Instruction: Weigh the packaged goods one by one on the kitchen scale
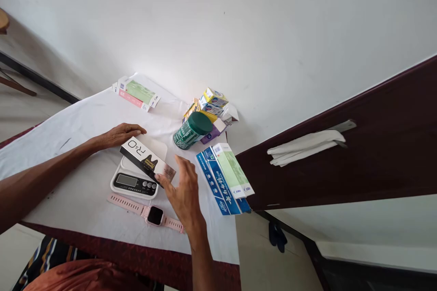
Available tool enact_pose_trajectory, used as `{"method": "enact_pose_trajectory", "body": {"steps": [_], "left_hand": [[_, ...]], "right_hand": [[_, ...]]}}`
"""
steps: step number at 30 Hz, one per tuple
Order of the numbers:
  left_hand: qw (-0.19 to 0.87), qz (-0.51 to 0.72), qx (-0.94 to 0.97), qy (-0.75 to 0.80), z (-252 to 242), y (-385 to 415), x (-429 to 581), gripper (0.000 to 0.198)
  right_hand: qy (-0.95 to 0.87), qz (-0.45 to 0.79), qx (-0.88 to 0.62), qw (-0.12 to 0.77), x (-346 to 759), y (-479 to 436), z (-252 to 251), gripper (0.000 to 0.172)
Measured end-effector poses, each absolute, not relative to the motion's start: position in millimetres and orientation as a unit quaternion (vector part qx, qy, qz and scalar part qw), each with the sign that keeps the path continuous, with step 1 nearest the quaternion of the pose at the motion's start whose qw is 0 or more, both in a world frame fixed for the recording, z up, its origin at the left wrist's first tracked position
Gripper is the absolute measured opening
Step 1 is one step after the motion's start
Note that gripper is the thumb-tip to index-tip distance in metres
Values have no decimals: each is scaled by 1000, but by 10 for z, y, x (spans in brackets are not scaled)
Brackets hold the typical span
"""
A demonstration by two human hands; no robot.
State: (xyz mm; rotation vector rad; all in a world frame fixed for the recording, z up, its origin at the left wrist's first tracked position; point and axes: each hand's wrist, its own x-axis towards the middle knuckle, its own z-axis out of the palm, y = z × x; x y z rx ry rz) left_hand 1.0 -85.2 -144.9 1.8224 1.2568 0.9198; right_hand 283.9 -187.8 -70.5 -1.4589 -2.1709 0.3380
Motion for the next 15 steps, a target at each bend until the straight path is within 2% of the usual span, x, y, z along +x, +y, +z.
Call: {"method": "enact_pose_trajectory", "body": {"steps": [2,6,10,15], "left_hand": [[358,361,700,501,-1420,-891,29,56],[349,368,695,510,-1381,-948,36,57],[338,364,707,504,-1424,-938,8,55],[332,370,723,479,-1513,-918,-16,49]], "right_hand": [[-813,127,-519,231,2730,-1852,-752,61],[-829,131,-503,206,2560,-1846,-850,45],[-819,126,-502,248,2619,-1974,-917,35],[-741,117,-577,324,3021,-2091,-924,44]]}}
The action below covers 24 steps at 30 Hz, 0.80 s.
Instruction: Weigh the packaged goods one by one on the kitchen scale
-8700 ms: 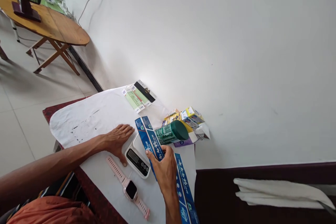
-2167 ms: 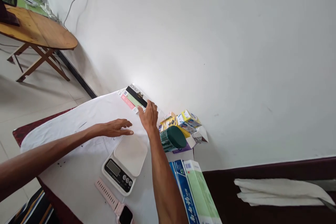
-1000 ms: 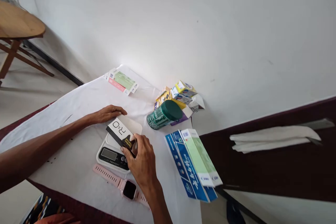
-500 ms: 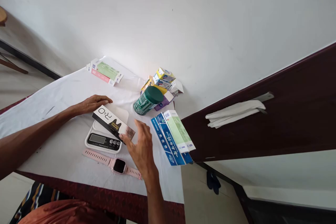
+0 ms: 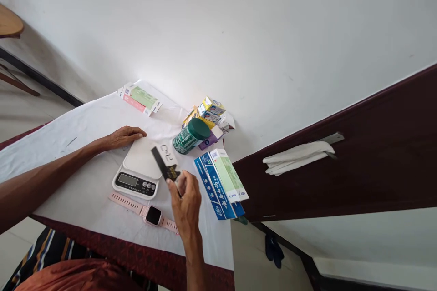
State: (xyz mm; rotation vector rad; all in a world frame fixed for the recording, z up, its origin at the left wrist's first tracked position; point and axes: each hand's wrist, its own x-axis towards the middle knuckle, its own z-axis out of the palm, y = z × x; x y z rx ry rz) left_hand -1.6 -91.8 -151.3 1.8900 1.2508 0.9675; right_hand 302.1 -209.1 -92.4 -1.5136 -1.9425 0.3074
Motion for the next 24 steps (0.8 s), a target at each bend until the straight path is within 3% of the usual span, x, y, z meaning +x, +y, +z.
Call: {"method": "enact_pose_trajectory", "body": {"steps": [5,11,16,24], "left_hand": [[354,377,715,471,-1555,-919,-9,51],[353,389,709,471,-1558,-926,3,47],[356,402,711,454,-1547,-962,19,43],[341,429,707,446,-1588,-969,44,35]], "right_hand": [[-698,35,-648,304,3360,-1987,-1053,61],[-719,33,-648,249,3422,-1961,-1383,59],[-742,-45,-625,237,3316,-1979,-1201,68],[-847,-81,-462,252,2242,-1293,-562,39]]}}
